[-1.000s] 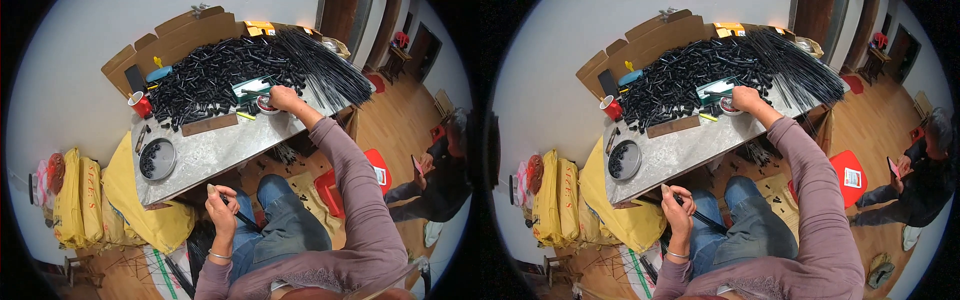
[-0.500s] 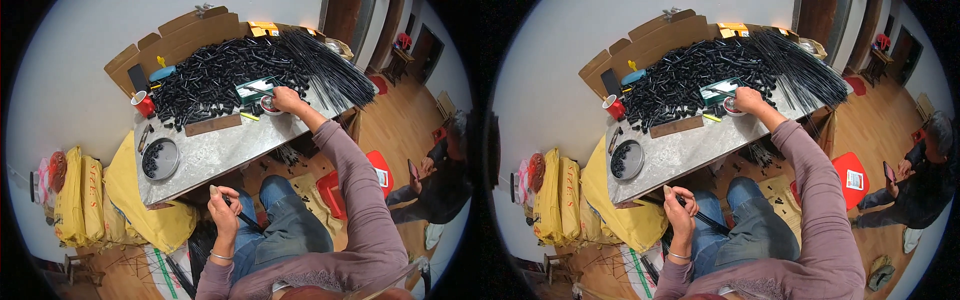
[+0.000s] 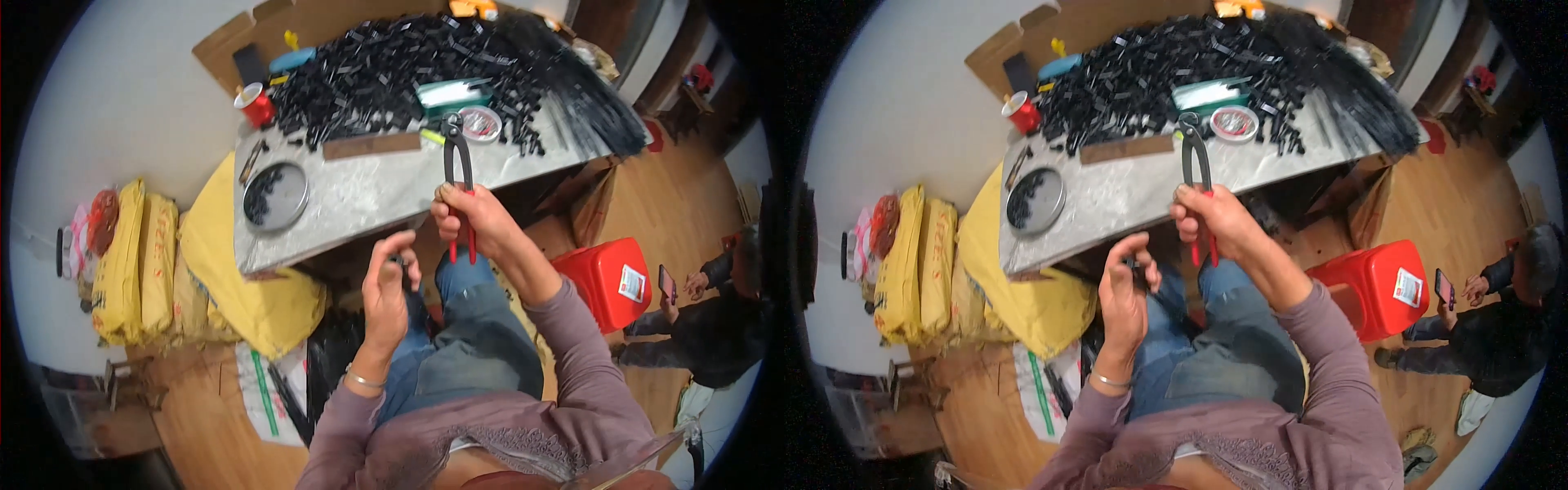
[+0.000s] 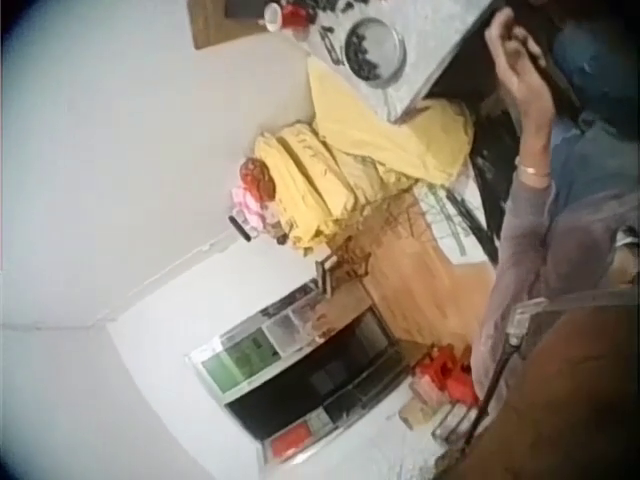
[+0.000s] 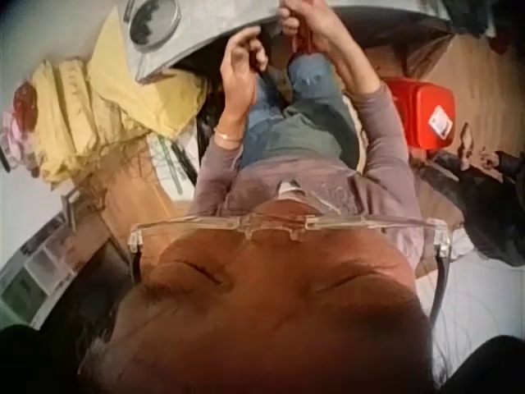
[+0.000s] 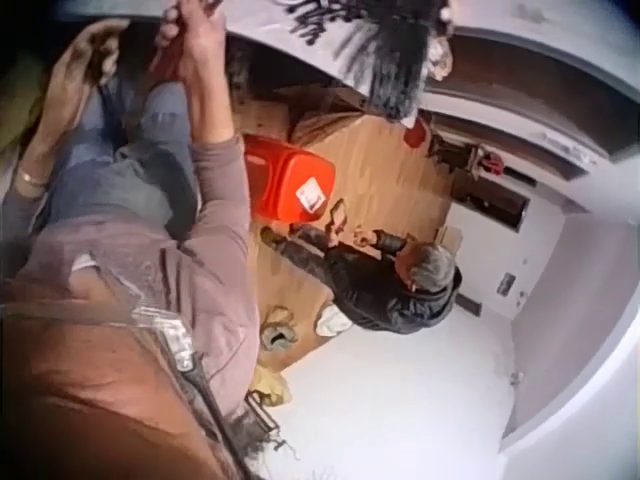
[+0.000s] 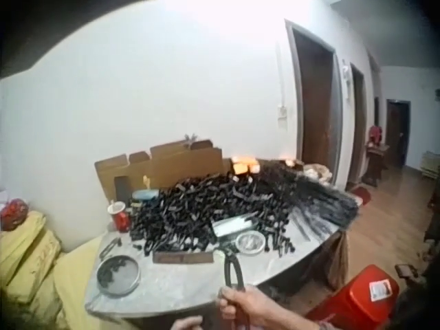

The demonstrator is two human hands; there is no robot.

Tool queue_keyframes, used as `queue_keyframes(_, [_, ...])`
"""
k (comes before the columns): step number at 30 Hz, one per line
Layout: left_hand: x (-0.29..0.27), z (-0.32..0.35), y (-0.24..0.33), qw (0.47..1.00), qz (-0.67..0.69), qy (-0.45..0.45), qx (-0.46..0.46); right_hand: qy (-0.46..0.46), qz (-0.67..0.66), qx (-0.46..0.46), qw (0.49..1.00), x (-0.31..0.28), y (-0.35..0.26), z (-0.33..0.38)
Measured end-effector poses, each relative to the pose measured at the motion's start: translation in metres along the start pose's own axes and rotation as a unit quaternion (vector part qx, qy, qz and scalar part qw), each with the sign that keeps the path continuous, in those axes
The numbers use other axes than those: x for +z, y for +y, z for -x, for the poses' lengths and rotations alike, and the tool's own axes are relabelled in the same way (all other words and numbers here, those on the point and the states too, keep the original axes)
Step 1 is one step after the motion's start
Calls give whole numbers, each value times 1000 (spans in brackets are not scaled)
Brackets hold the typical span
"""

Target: Assembling and securing black cable ties into bundles using hand tools at a workbench.

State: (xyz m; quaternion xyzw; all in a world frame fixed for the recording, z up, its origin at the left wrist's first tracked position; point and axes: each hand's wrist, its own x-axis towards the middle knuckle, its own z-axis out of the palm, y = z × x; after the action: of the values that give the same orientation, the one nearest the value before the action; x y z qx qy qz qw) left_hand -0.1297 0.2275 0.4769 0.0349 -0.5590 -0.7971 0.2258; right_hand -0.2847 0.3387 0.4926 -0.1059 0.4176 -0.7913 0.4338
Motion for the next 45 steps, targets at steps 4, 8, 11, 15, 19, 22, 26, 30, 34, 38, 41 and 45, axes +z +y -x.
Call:
queue_keyframes(4, [-2, 5, -6, 993, -76, 65, 70, -40, 57, -57, 996, 33, 44, 28])
queue_keyframes(8, [-6, 18, -8, 987, -101, 93, 83, -31, 85, -72, 993, 50, 67, 30])
queue_keyframes(11, [-6, 25, -9, 984, -100, 108, 96, 9, 122, -114, 986, 59, 75, 32])
queue_keyframes(15, [1, 37, 0, 983, -126, 119, 59, 78, 139, -148, 976, 76, 77, 34])
queue_keyframes(19, [0, 36, 5, 979, -151, 122, 69, 159, 339, -270, 887, 86, 81, 29])
queue_keyframes(22, [-4, 35, 1, 977, -145, 129, 86, 165, 455, -382, 787, 87, 84, 27])
queue_keyframes(26, [-19, 36, 3, 985, -90, 133, 66, 90, 316, -222, 918, 90, 80, 29])
queue_keyframes(30, [-27, 36, 4, 993, -45, 92, 51, 13, 201, -131, 971, 85, 68, 34])
queue_keyframes(34, [-24, 31, 8, 986, -92, 128, 50, -23, 205, -76, 976, 77, 75, 38])
queue_keyframes(38, [-29, 30, 5, 990, -81, 109, 36, -39, 231, -75, 969, 88, 65, 44])
queue_keyframes(41, [-30, 28, 3, 989, -94, 110, 40, -32, 208, -75, 975, 87, 68, 42])
queue_keyframes(45, [-29, 27, 4, 988, -97, 113, 46, -37, 212, -93, 972, 78, 75, 38])
